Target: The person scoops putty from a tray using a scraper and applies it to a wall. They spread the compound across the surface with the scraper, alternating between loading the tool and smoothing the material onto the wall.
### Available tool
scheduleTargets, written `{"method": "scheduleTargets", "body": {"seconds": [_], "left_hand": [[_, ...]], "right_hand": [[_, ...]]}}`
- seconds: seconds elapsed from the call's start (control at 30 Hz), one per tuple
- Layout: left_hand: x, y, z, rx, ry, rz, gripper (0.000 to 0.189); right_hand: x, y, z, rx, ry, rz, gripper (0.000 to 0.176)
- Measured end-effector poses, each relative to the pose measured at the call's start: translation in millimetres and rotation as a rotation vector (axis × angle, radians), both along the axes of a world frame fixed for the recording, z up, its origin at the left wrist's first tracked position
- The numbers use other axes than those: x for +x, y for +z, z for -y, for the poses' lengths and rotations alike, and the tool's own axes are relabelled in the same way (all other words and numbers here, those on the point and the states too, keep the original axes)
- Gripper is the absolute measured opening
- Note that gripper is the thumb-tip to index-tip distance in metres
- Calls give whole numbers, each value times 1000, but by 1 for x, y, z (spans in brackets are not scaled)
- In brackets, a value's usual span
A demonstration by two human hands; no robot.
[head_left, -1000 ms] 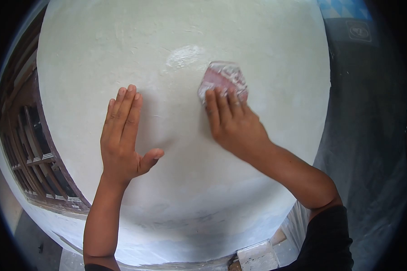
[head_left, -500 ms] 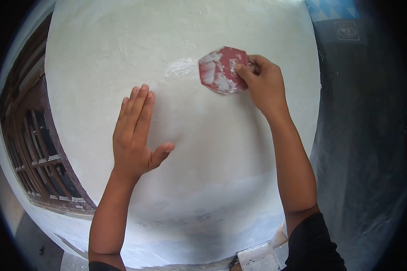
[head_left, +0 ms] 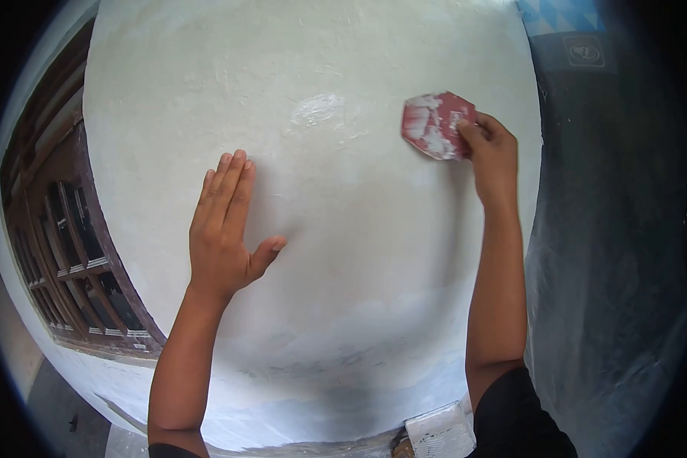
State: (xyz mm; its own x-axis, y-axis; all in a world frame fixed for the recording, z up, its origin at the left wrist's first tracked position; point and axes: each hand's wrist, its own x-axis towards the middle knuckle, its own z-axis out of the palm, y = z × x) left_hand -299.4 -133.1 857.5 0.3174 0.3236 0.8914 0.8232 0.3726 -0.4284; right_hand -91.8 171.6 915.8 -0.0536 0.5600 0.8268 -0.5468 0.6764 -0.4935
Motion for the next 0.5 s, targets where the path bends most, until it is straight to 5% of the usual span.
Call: {"method": "scheduleTargets", "body": {"seconds": [0.1,0.17,0.23,0.3,0.43,0.5], "left_hand": [[-4,3,6,-4,-10,10,87],[-4,4,5,-15,-28,43,89],[-3,0,15,-19,-65,67,90],[-3,-19,41,-27,-90,85,91],[-2,-113,96,-105,-159,319,96],[7,-183,113,-130,-271,550,94]], "right_hand": [[-10,6,26,57,136,-56,32],[-32,10,39,130,147,138,34],[-43,1,9,146,-275,160,32],[-22,-25,-19,-33,-163,39,32],[27,-146,11,-312,184,-226,24],[34,-249,44,-416,281,-72,22]]}}
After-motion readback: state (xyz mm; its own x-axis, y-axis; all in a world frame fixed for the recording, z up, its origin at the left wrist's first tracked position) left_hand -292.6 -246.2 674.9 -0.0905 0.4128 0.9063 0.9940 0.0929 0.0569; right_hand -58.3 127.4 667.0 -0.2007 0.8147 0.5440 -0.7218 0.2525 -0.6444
